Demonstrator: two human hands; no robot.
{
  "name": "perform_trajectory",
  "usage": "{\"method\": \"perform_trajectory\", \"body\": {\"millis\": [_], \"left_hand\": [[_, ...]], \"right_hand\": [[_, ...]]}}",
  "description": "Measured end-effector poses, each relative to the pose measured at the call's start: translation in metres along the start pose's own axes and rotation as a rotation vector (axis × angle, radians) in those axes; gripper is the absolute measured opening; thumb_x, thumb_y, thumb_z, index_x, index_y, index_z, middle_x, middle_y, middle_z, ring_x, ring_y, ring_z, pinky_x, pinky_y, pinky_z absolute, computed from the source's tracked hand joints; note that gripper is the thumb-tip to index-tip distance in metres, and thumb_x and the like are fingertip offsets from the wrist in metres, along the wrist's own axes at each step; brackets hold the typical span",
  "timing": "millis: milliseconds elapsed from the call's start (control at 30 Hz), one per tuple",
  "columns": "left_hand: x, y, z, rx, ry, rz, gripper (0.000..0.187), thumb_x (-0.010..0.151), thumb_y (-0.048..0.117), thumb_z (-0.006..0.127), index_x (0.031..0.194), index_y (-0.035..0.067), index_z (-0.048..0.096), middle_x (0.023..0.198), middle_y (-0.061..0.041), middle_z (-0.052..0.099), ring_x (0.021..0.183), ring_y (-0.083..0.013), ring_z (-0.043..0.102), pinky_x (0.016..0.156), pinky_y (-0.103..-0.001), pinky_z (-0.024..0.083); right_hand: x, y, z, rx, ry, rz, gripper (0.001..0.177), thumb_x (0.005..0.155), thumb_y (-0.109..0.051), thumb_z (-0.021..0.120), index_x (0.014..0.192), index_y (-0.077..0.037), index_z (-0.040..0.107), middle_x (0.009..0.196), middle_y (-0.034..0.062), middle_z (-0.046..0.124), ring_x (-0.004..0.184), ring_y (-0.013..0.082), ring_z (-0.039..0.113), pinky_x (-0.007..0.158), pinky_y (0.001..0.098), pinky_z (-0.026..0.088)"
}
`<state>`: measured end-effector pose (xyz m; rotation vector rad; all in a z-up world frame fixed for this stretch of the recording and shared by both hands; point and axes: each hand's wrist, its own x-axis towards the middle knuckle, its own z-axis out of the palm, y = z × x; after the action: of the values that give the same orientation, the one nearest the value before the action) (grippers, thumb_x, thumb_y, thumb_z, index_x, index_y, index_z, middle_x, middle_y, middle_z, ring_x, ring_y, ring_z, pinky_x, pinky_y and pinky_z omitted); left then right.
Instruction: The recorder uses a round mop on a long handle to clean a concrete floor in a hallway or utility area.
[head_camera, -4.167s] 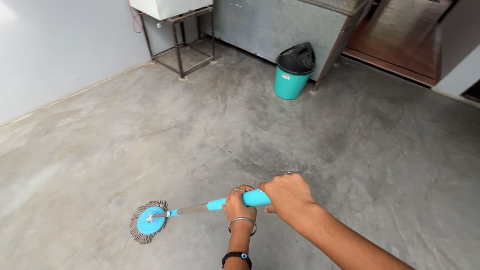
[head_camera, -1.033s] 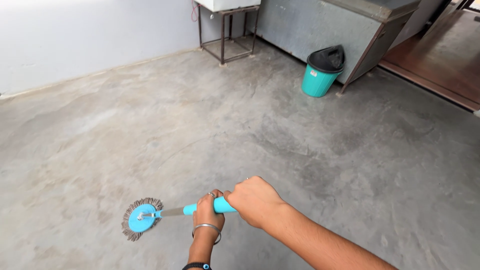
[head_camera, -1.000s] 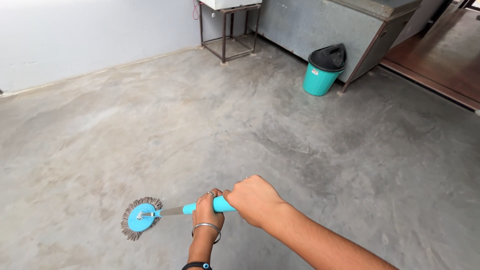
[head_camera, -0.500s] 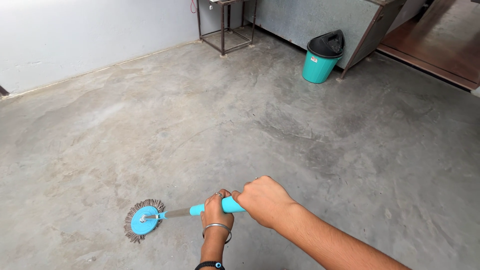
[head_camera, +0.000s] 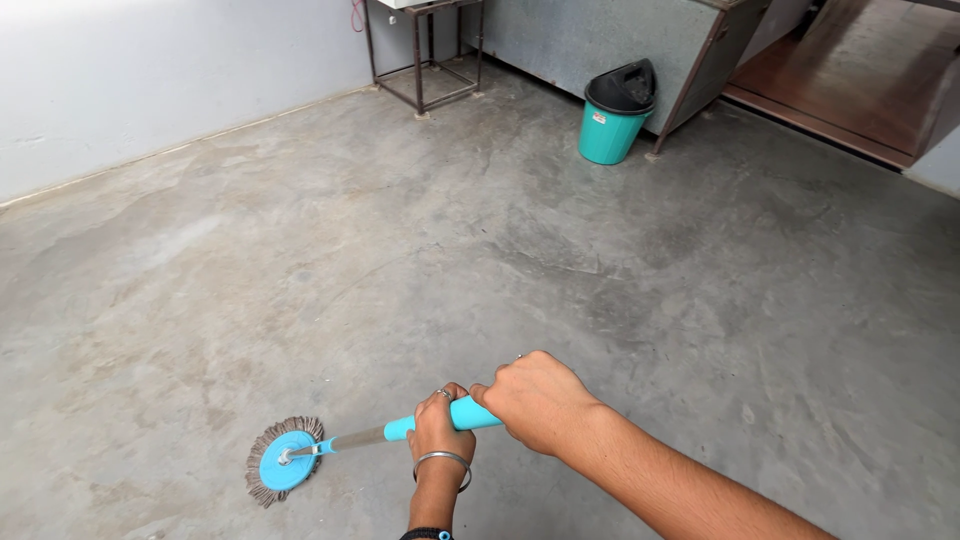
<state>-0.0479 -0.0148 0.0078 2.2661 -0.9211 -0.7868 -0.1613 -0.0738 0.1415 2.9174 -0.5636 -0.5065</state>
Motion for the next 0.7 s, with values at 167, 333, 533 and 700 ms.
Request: {"method": "perform_trajectory", "body": {"millis": [167, 333, 533, 700], "left_hand": [[-0.009, 0.021, 0.020, -0.027, 0.000, 0.009, 0.040, 0.084, -0.008, 0.061, 0.106, 0.026, 0.066, 0.112, 0.009, 0.067, 0.128, -0.0183, 0.053, 0.116, -0.062, 0.034], [-0.017, 0.049, 0.038, -0.025, 0.006, 0.016, 0.040, 0.083, -0.009, 0.060, 0.105, 0.025, 0.065, 0.109, 0.007, 0.068, 0.126, -0.0190, 0.055, 0.115, -0.060, 0.037], [-0.019, 0.078, 0.069, -0.043, -0.003, 0.018, 0.041, 0.083, -0.010, 0.060, 0.104, 0.025, 0.064, 0.106, 0.008, 0.069, 0.126, -0.0182, 0.054, 0.112, -0.060, 0.038], [-0.025, 0.102, 0.094, -0.059, 0.025, 0.023, 0.042, 0.082, -0.011, 0.059, 0.104, 0.025, 0.064, 0.105, 0.007, 0.068, 0.124, -0.0200, 0.056, 0.111, -0.060, 0.038]], "right_hand": [[-0.022, 0.021, 0.006, 0.001, 0.029, -0.004, 0.050, 0.083, -0.002, 0.070, 0.131, -0.015, 0.066, 0.063, 0.0048, 0.067, 0.060, 0.0223, 0.067, 0.050, 0.0367, 0.050], [-0.040, 0.049, 0.014, -0.015, 0.057, -0.006, 0.048, 0.082, -0.002, 0.071, 0.128, -0.016, 0.068, 0.064, 0.0039, 0.068, 0.061, 0.0227, 0.067, 0.052, 0.0370, 0.050], [-0.063, 0.083, 0.020, -0.019, 0.030, 0.002, 0.044, 0.082, -0.007, 0.073, 0.125, -0.017, 0.069, 0.066, 0.0034, 0.069, 0.064, 0.0227, 0.067, 0.055, 0.0372, 0.051], [-0.084, 0.109, 0.028, -0.045, 0.035, -0.016, 0.043, 0.082, -0.009, 0.075, 0.124, -0.016, 0.069, 0.067, 0.0036, 0.069, 0.064, 0.0227, 0.068, 0.055, 0.0370, 0.051]]}}
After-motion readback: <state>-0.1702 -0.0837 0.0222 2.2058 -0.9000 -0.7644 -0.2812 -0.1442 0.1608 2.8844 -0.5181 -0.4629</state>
